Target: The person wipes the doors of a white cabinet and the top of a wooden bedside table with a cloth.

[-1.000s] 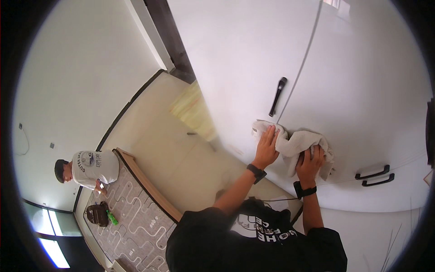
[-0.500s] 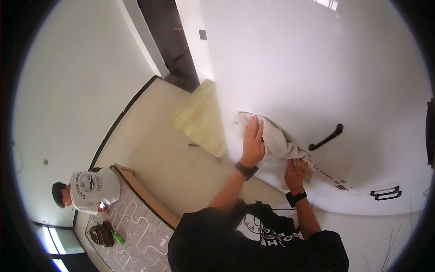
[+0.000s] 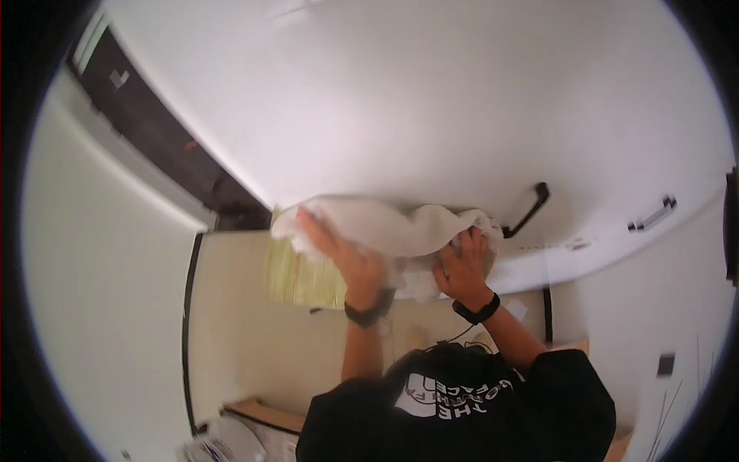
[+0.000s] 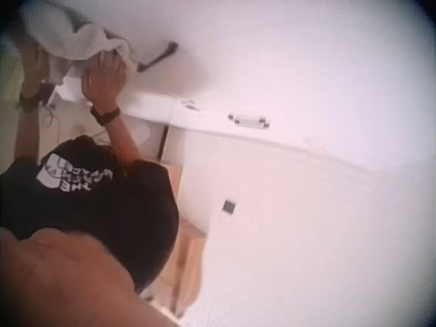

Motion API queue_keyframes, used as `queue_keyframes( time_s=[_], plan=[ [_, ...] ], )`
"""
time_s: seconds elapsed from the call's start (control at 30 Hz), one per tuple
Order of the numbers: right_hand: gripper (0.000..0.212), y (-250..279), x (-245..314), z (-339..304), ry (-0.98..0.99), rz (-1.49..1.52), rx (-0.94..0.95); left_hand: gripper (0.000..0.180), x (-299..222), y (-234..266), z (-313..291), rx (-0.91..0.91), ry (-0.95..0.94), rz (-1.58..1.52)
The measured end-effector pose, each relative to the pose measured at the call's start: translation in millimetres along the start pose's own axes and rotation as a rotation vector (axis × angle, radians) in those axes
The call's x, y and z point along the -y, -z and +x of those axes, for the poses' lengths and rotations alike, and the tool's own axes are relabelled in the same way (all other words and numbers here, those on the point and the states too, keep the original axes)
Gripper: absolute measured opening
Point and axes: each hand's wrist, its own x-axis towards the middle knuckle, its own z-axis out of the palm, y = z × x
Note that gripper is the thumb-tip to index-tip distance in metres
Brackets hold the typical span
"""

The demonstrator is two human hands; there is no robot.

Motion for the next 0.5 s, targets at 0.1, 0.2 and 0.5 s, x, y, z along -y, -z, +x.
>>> queue_keyframes(
  time_s=[0.1, 0.2, 0.5],
  plan=[
    [0.024, 3.2, -1.0, 0.0, -0.013, -0.023, -0.019, 0.062, 2.4, -5.0, -12.0, 0.147, -0.036, 0.130],
    [0.015, 5.9, -14.4, -8.5, -0.059, -0.048, 0.043, 0.071, 3.4, -24.4, -30.0, 0.156, -0.101, 0.150],
    [0.012, 16.6, -57.5, -61.3, -0.141, -0.065, 0.165, 0.064, 9.8, -49.8, -94.5, 0.525, -0.182, 0.300]
  ],
)
